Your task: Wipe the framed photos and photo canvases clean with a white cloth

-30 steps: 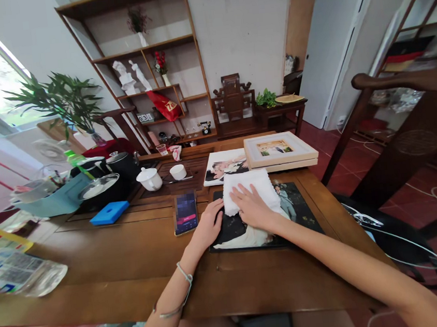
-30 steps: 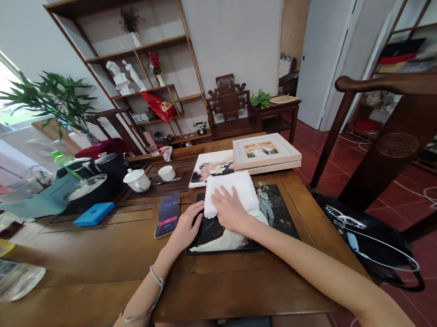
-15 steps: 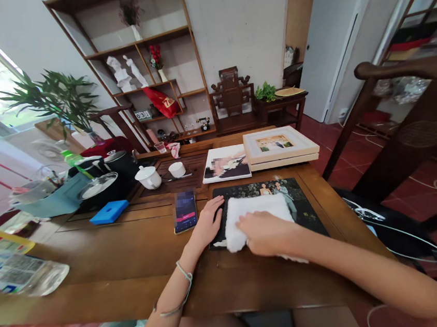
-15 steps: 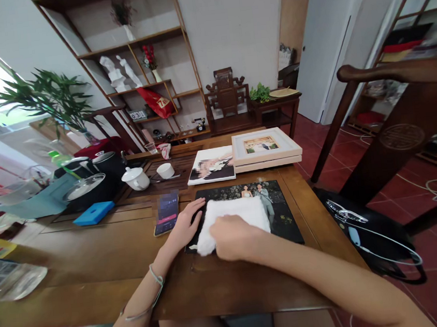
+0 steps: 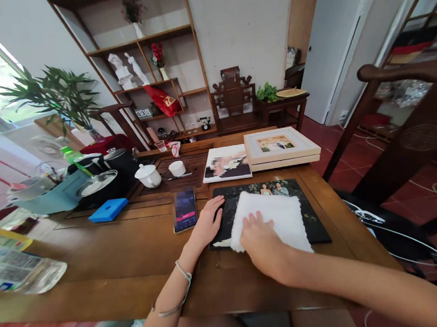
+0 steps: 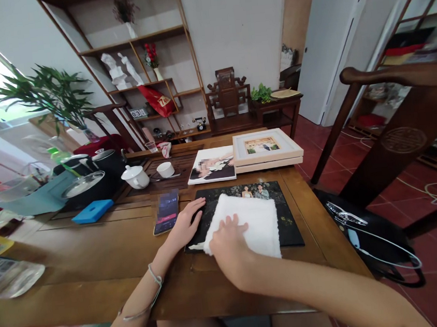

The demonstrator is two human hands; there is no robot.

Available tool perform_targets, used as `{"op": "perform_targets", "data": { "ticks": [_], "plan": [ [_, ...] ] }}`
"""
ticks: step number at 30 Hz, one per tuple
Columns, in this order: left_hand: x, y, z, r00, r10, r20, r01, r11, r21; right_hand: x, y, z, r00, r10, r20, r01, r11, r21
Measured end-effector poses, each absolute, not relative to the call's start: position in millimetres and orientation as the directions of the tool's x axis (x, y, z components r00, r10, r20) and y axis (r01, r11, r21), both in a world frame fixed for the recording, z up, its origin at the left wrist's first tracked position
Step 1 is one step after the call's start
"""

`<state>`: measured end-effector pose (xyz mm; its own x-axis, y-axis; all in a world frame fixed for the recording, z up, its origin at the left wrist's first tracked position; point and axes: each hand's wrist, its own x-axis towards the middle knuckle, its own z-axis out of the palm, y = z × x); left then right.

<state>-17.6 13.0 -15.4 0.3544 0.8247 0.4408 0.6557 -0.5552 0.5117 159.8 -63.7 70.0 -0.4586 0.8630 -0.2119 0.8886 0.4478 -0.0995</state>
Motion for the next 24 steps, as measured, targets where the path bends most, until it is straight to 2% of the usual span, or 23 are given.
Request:
{"op": "perform_targets", "data": {
  "ticks": [4,6,12,16,19,21,24],
  "plan": [
    [-17.5,12.4,-15.5,0.35,0.832,0.431,0.658,-0.546,0.519,167.9,-63.7,78.6,-0.529,0.81,-0.251,0.844,0.533,-0.06],
    [-17.8,12.2,-15.0,0.353,0.831,0.43,0.656,-0.548,0.519,179.2,-44.3,84.8,-0.521,0.814,-0.258,0.849,0.524,-0.063],
    [-18.4,12.9,-13.7,0.367,0.83,0.421,0.663,-0.55,0.508,197.6,8.1,82.5,-0.343,0.925,-0.165,0.932,0.356,0.062],
    [-18.0,13.3,-14.7,0.36,0.83,0.425,0.664,-0.548,0.508,177.4,-18.3,60.7,-0.23,0.962,-0.143,0.956,0.251,0.153],
    [-17.3,12.6,-15.0,0.357,0.831,0.428,0.662,-0.548,0.512,160.0,-61.8,47.7,-0.278,0.949,-0.15,0.936,0.303,0.18],
    [-16.8,11.9,-14.7,0.347,0.835,0.428,0.665,-0.541,0.516,154.9,-83.9,48.4,-0.432,0.887,-0.162,0.864,0.459,0.207],
    [-16.7,11.3,-14.3,0.342,0.838,0.426,0.666,-0.536,0.519,158.0,-87.9,64.3,-0.599,0.774,-0.205,0.77,0.627,0.118]
  ]
}}
